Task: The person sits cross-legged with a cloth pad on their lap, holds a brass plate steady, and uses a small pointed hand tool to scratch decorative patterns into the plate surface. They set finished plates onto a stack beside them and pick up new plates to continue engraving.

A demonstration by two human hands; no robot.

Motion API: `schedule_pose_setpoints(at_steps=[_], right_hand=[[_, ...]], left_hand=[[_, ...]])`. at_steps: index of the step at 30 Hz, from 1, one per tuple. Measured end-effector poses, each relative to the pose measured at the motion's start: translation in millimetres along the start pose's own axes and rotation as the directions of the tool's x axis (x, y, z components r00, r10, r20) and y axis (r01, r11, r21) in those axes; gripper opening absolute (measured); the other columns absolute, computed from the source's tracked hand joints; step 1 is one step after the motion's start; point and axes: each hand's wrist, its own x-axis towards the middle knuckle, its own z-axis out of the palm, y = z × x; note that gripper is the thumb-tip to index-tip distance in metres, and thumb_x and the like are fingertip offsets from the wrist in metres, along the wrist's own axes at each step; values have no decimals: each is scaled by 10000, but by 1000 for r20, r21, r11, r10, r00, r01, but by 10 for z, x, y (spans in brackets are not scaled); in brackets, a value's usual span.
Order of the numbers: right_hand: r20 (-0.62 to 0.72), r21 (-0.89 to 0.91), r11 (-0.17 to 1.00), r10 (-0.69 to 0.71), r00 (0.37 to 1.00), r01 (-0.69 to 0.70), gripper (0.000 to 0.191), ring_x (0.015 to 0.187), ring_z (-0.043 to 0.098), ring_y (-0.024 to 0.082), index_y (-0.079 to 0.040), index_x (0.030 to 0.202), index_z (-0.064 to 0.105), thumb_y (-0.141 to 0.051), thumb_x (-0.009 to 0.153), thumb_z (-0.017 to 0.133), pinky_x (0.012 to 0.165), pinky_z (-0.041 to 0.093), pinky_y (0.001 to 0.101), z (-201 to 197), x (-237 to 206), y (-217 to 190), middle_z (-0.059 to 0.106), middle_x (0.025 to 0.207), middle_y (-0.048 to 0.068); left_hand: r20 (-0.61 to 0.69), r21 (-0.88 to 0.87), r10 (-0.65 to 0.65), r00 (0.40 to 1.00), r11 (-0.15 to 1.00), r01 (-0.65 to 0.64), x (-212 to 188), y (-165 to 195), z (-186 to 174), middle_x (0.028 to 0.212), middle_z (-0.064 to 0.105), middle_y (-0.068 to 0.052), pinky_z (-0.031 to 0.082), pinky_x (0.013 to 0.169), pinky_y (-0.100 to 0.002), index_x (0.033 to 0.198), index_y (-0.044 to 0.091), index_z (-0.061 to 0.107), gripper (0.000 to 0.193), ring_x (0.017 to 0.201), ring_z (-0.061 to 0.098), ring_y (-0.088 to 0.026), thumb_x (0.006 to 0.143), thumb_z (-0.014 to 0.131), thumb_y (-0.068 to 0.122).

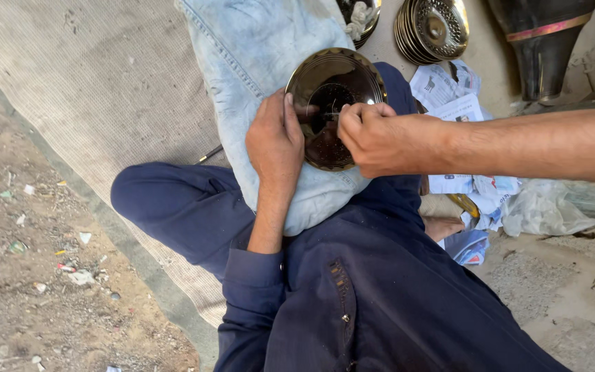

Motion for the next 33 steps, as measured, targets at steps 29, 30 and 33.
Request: schedule_pose_setpoints(at_steps=[29, 30, 33], right_hand=[[501, 841, -372, 811, 302, -393, 300, 630, 655, 302, -70, 1228, 745, -246, 994, 678, 531, 506, 440, 518, -328, -444, 701, 732, 146], [625, 780, -587, 748, 225, -217, 325, 584, 622, 225, -62, 1263, 720, -250, 1006, 651, 506, 489, 386, 604, -367, -629, 683, 702, 108], [773, 604, -745, 634, 21, 282, 384, 578, 519, 42, -8, 1362, 619, -267, 1084, 569, 479, 410, 217, 897, -419, -1303, 566, 724, -3]], left_hand=[[-5, -4, -11, 1000, 1000, 11, 142, 96, 56, 886, 694, -179, 511, 674, -377, 1131, 10, 714, 195, 750, 651, -305, 1034, 647, 165], [29, -56, -90, 995, 994, 92, 149, 102, 34, 834, 686, -165, 497, 641, -350, 1127, 0, 724, 213, 689, 619, -257, 1016, 658, 169], [-92, -162, -155, 984, 977, 139, 171, 64, -110, 834, 731, -63, 501, 649, -250, 1095, -12, 743, 233, 723, 603, -71, 1005, 699, 198]])
